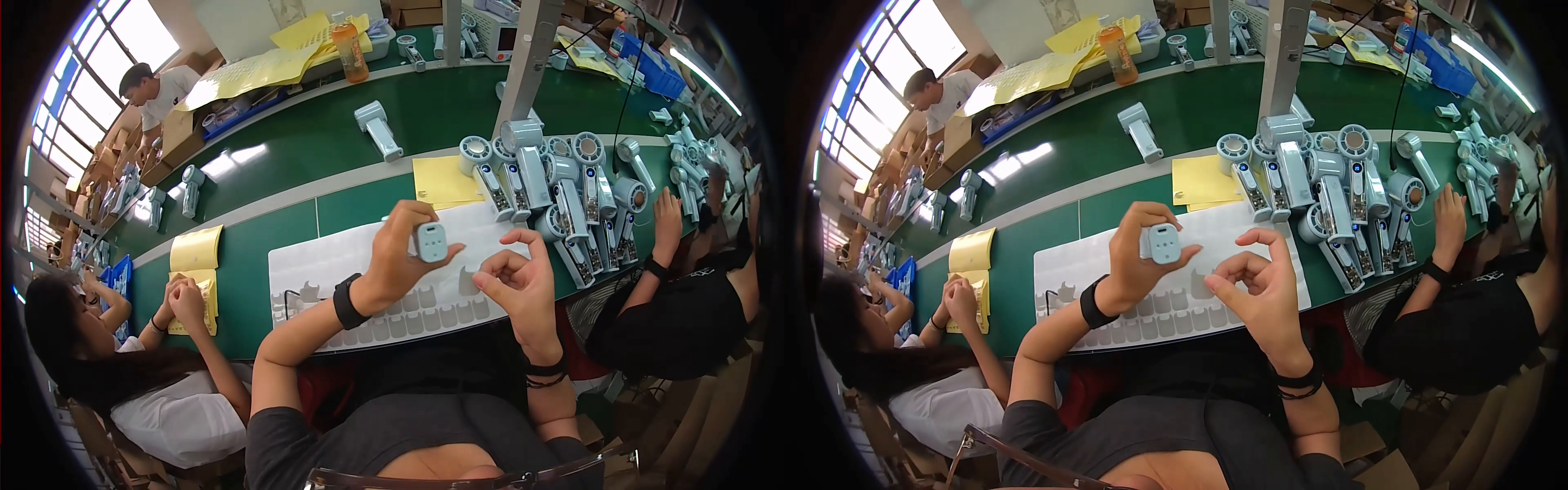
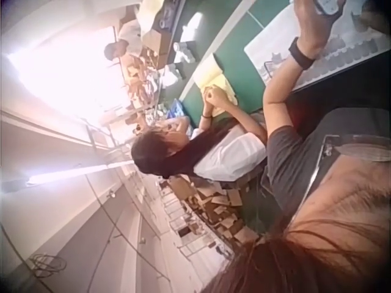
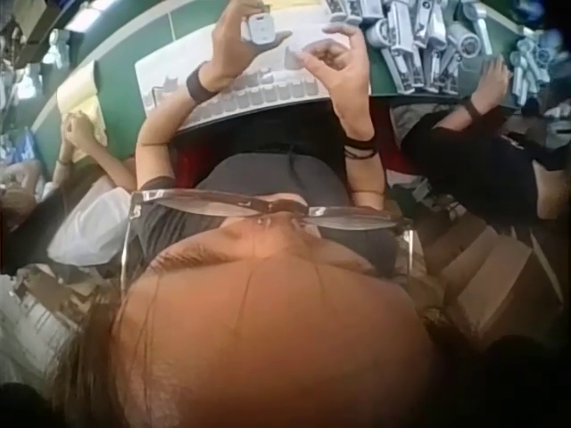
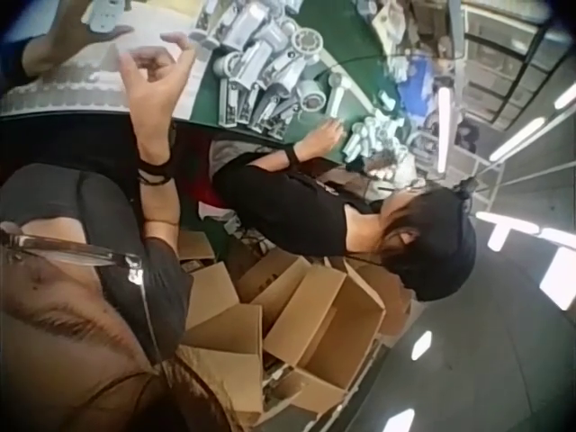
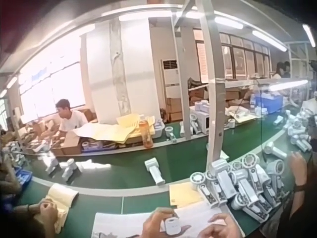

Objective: The person peels a sticker from a sheet, presses it onto the base of a handheld fan, and sets the fan aside. After repeating this for several fans, they peel a different sticker from a yellow sheet and apply it to the side of a fan.

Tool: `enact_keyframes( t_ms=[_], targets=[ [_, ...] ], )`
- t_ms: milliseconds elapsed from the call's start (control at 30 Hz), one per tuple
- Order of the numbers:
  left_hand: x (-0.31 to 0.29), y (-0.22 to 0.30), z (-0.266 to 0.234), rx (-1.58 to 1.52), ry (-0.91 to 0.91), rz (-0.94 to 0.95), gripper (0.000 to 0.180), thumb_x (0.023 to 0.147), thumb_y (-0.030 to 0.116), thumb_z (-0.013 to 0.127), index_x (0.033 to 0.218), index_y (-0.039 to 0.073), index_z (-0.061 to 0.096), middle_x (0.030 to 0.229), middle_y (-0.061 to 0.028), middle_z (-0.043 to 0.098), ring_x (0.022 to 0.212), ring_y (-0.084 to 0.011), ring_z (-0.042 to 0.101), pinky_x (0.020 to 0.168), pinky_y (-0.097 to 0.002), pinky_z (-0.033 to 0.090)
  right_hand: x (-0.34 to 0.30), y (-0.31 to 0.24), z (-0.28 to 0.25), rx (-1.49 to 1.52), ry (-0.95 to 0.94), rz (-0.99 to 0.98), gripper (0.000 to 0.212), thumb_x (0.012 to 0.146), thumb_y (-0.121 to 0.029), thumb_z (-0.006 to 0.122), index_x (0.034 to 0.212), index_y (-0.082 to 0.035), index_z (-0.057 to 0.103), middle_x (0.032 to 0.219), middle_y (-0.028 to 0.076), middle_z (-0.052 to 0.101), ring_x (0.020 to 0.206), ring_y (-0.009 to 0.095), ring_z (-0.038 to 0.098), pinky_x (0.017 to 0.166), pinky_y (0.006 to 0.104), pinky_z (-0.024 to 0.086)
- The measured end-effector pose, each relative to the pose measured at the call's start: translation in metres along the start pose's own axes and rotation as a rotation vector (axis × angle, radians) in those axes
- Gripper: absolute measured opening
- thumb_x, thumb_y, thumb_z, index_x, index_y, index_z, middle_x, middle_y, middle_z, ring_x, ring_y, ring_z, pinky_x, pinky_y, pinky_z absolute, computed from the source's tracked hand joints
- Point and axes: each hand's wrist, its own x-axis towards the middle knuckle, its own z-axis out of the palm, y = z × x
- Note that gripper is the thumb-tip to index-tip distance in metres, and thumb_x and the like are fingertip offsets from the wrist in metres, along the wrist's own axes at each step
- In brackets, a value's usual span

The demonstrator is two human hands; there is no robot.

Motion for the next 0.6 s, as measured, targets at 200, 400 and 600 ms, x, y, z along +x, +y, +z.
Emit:
enact_keyframes(
  t_ms=[200,400,600],
  targets=[
    [-0.01,0.011,0.007,-0.09,-0.128,0.059,0.055,0.062,-0.001,0.087,0.101,0.003,0.049,0.102,-0.0135,0.062,0.087,-0.0246,0.065,0.072,-0.0319,0.054,0.016,-0.006,0.004,-0.072,-0.057,0.025,0.05,0.08,0.008,0.074,0.11,-0.007,0.036,0.084,0.009,0.066,0.078,0.009,0.062,0.073,0.0205,0.049],
    [-0.013,0.012,0.008,-0.079,-0.147,0.079,0.054,0.063,-0.001,0.086,0.102,0.003,0.049,0.102,-0.0141,0.063,0.087,-0.0253,0.065,0.071,-0.0314,0.054,0.017,-0.007,0.005,-0.093,-0.064,0.01,0.048,0.08,0.006,0.075,0.106,-0.007,0.037,0.085,0.009,0.067,0.078,0.009,0.062,0.071,0.0198,0.048],
    [-0.013,0.013,0.012,-0.084,-0.139,0.08,0.054,0.064,0.001,0.087,0.102,0.003,0.048,0.102,-0.0144,0.062,0.086,-0.0254,0.065,0.07,-0.0313,0.054,0.018,-0.006,0.007,-0.12,-0.05,-0.001,0.048,0.08,0.007,0.075,0.105,-0.008,0.037,0.085,0.009,0.067,0.077,0.008,0.062,0.07,0.0197,0.048]
  ],
)
